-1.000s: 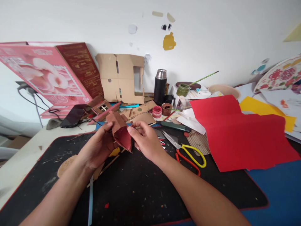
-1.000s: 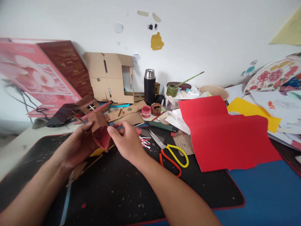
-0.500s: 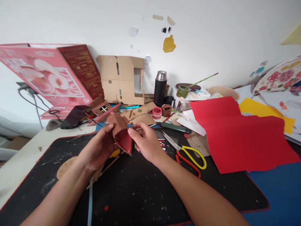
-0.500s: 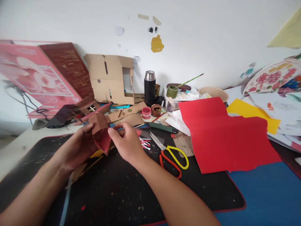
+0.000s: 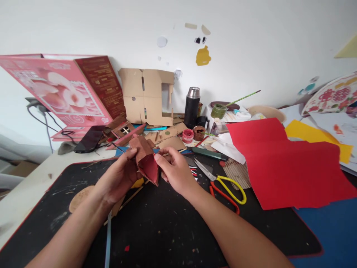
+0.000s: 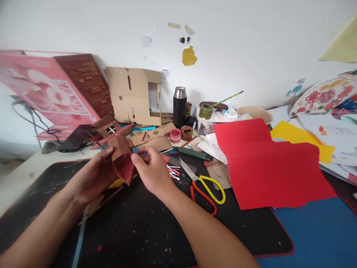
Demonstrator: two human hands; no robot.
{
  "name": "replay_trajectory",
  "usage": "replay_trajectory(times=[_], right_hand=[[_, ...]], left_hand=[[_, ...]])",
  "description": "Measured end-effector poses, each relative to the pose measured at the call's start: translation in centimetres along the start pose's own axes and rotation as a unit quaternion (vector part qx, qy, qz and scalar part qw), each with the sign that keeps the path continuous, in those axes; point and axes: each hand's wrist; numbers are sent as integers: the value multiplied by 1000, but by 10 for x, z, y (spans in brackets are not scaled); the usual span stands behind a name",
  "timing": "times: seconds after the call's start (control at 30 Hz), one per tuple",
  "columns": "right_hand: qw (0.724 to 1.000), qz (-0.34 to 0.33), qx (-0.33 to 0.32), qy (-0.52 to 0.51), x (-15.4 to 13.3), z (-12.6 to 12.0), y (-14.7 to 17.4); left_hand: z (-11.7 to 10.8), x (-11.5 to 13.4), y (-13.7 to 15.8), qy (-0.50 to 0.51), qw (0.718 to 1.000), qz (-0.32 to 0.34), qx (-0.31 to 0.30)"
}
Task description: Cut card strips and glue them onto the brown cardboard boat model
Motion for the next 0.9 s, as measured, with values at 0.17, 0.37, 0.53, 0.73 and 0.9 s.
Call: replay_trajectory(times=[0.17,0.37,0.53,0.73,0.9], right_hand=[[1000,1,2,4,-1,0,1],[1000,6,1,11,-1,0,0],[1000,3,3,10,-1,1,1],[1000,-1,5,6,-3,1,2],[1000,2,2,-9,-5,1,2]], left_hand=[[-4,-2,-1,12,1000,4,-16],[-2,-1,-1,9,1000,0,-7],[2,-1,1,5,1000,1,3],[2,-1,1,12,1000,0,-10],[3,0,1,20,1000,-6,-4]])
Point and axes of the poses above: each hand's wrist, its own y-axis away from the middle knuckle, its own z-axis out of the palm, x = y × z, and after that the axes turned 15 degrees about y, right-handed
